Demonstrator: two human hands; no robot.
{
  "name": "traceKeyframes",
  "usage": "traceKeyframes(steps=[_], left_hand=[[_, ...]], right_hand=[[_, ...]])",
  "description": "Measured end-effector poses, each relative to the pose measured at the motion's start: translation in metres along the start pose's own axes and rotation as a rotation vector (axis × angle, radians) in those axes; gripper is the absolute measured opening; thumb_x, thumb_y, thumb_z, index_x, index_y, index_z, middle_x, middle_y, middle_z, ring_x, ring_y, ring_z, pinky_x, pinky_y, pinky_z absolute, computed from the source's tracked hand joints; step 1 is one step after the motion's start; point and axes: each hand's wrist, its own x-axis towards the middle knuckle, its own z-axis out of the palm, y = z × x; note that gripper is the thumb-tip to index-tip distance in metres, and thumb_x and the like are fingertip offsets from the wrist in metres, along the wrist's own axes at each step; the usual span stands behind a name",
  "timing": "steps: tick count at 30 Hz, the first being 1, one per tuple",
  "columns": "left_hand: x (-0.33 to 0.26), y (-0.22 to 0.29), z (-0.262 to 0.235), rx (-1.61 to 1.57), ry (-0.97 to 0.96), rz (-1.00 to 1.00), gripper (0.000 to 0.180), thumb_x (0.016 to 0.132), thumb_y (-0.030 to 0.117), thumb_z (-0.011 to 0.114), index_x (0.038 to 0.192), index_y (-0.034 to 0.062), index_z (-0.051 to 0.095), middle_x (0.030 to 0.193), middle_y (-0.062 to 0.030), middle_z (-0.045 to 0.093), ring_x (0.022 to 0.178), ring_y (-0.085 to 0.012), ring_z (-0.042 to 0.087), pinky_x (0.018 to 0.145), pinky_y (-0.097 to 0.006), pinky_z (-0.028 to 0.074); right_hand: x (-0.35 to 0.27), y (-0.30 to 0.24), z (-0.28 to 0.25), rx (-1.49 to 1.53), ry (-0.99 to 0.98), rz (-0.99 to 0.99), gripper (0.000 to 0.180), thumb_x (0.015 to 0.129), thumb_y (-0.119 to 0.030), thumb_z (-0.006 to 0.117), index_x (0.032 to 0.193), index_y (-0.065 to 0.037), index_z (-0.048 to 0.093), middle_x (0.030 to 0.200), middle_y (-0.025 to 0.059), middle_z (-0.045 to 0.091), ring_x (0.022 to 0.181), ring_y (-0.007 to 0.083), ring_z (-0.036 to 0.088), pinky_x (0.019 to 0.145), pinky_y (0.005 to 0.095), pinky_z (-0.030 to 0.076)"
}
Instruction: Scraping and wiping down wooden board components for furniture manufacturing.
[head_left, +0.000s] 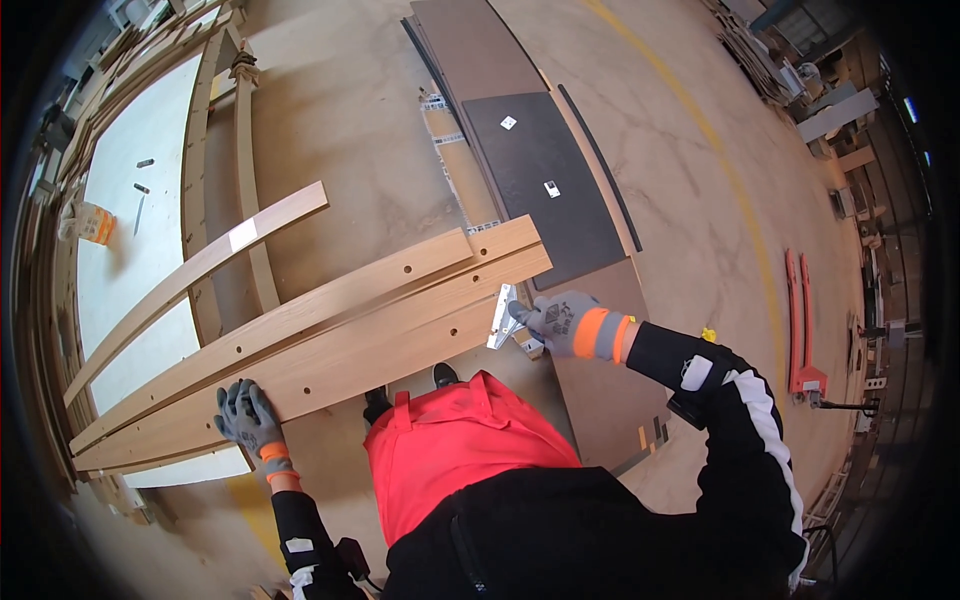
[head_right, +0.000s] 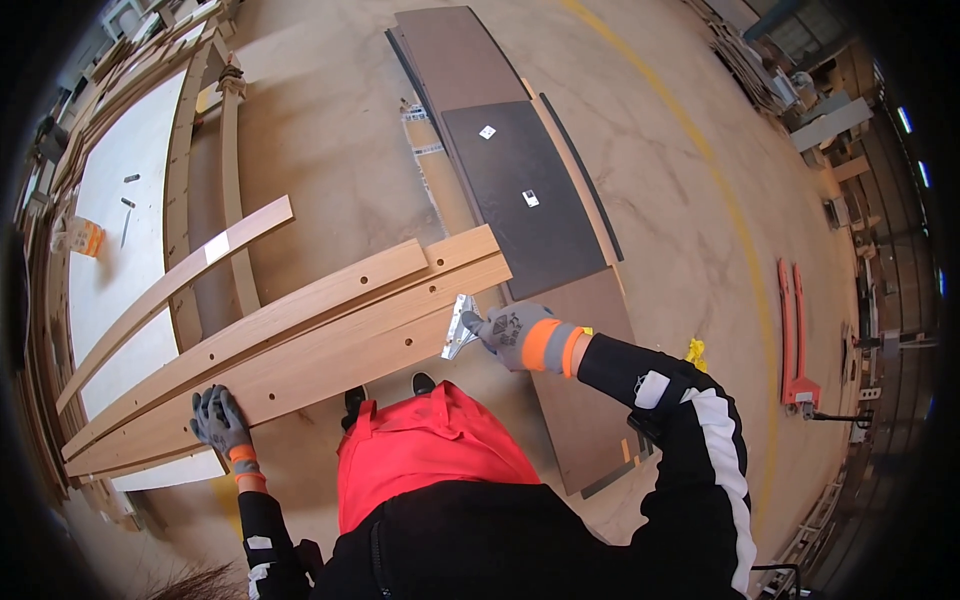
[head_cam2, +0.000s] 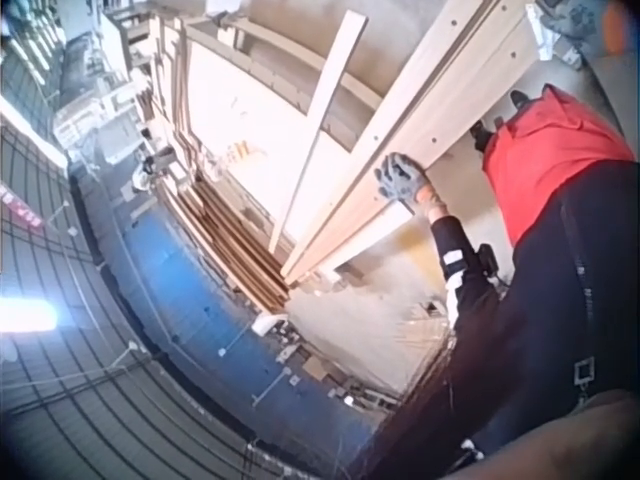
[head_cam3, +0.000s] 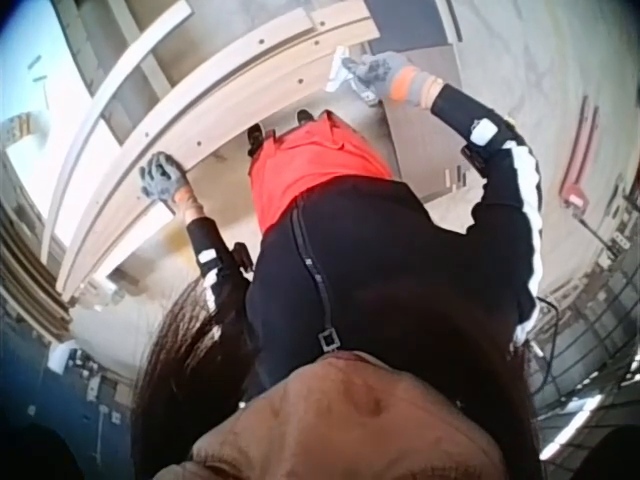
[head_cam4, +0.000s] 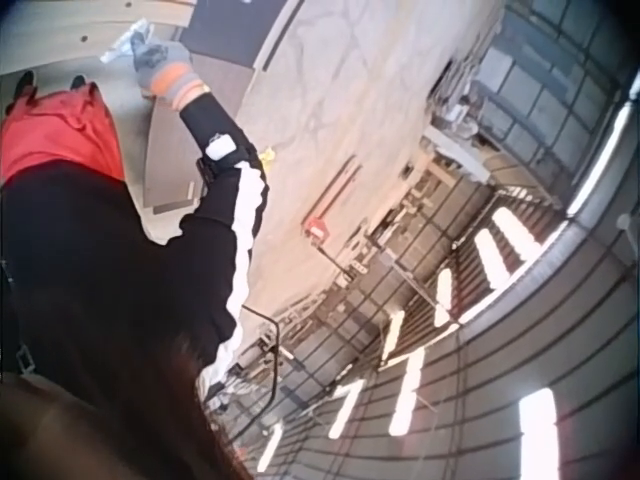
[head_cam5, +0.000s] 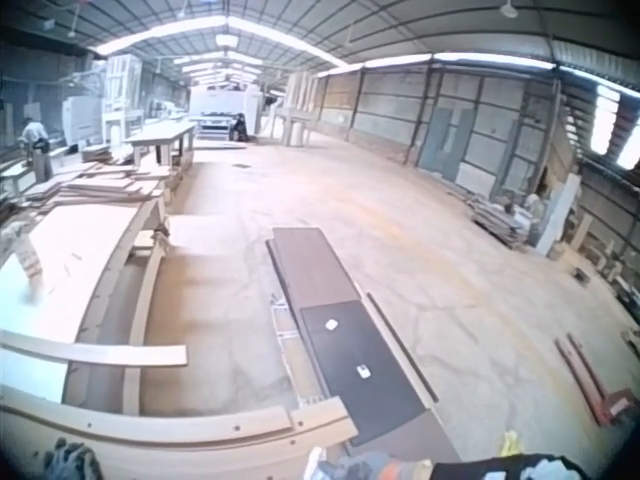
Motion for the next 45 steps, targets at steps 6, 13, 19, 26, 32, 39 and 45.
traceKeyframes(steps=[6, 13, 19, 26, 32, 39, 45], left_hand=[[0.000, -0.004, 0.006, 0.011, 0.010, 0.015, 0.025, 0.092, 0.033, 0.056, 0.104, 0.0164, 0.070, 0.119, -0.0031, 0.063, 0.128, -0.0259, 0.046, 0.106, -0.048, 0.023], [-0.001, -0.012, 0.006, 0.021, -0.016, 0.014, 0.024, 0.092, 0.034, 0.056, 0.104, 0.0176, 0.070, 0.120, -0.0014, 0.062, 0.129, -0.0252, 0.045, 0.106, -0.048, 0.023], [0.000, -0.006, 0.006, 0.018, -0.010, -0.010, 0.024, 0.092, 0.033, 0.056, 0.104, 0.0173, 0.070, 0.119, -0.0017, 0.063, 0.128, -0.0256, 0.046, 0.106, -0.048, 0.024], [0.001, -0.013, 0.004, 0.019, -0.036, 0.024, 0.023, 0.092, 0.032, 0.057, 0.104, 0.0176, 0.070, 0.119, -0.0015, 0.063, 0.127, -0.0247, 0.046, 0.106, -0.046, 0.024], [0.001, -0.013, 0.006, 0.004, -0.030, 0.019, 0.022, 0.091, 0.034, 0.057, 0.104, 0.0200, 0.070, 0.119, 0.0005, 0.063, 0.128, -0.0238, 0.046, 0.107, -0.048, 0.023], [0.003, -0.003, 0.002, -0.053, 0.029, -0.034, 0.019, 0.088, 0.032, 0.061, 0.097, 0.0194, 0.071, 0.114, -0.0011, 0.065, 0.126, -0.0257, 0.047, 0.108, -0.049, 0.020], [0.005, 0.005, -0.005, -0.138, 0.053, -0.055, 0.018, 0.087, 0.029, 0.062, 0.097, 0.0182, 0.071, 0.111, -0.0011, 0.065, 0.127, -0.0240, 0.045, 0.110, -0.050, 0.016]], right_hand=[[0.001, 0.003, 0.000, -0.024, -0.009, -0.001, 0.060, 0.088, -0.019, 0.051, 0.145, -0.016, 0.033, 0.099, 0.0165, 0.057, 0.074, 0.0316, 0.064, 0.057, 0.0422, 0.051], [0.002, 0.021, -0.004, -0.094, 0.001, -0.117, 0.059, 0.089, -0.020, 0.051, 0.145, -0.015, 0.032, 0.096, 0.0145, 0.058, 0.074, 0.0302, 0.063, 0.056, 0.0416, 0.051], [0.016, 0.027, 0.008, -0.060, 0.065, -0.247, 0.057, 0.089, -0.019, 0.050, 0.143, -0.013, 0.034, 0.090, 0.0087, 0.060, 0.075, 0.0267, 0.063, 0.059, 0.0394, 0.050], [0.038, -0.022, -0.025, -0.037, -0.001, -0.271, 0.053, 0.090, -0.018, 0.048, 0.142, -0.014, 0.036, 0.088, 0.0104, 0.060, 0.075, 0.0291, 0.063, 0.058, 0.0406, 0.049], [0.065, -0.054, -0.036, -0.088, -0.032, -0.319, 0.051, 0.091, -0.020, 0.048, 0.140, -0.016, 0.038, 0.089, 0.0109, 0.059, 0.074, 0.0306, 0.063, 0.059, 0.0422, 0.049], [0.094, -0.099, -0.063, -0.103, 0.034, -0.441, 0.054, 0.083, -0.015, 0.058, 0.134, -0.008, 0.045, 0.090, 0.0135, 0.066, 0.076, 0.0327, 0.067, 0.057, 0.0446, 0.052], [0.118, -0.150, -0.090, -0.194, -0.026, -0.463, 0.056, 0.083, -0.019, 0.059, 0.136, -0.012, 0.043, 0.098, 0.0137, 0.062, 0.077, 0.0331, 0.067, 0.057, 0.0444, 0.052]])
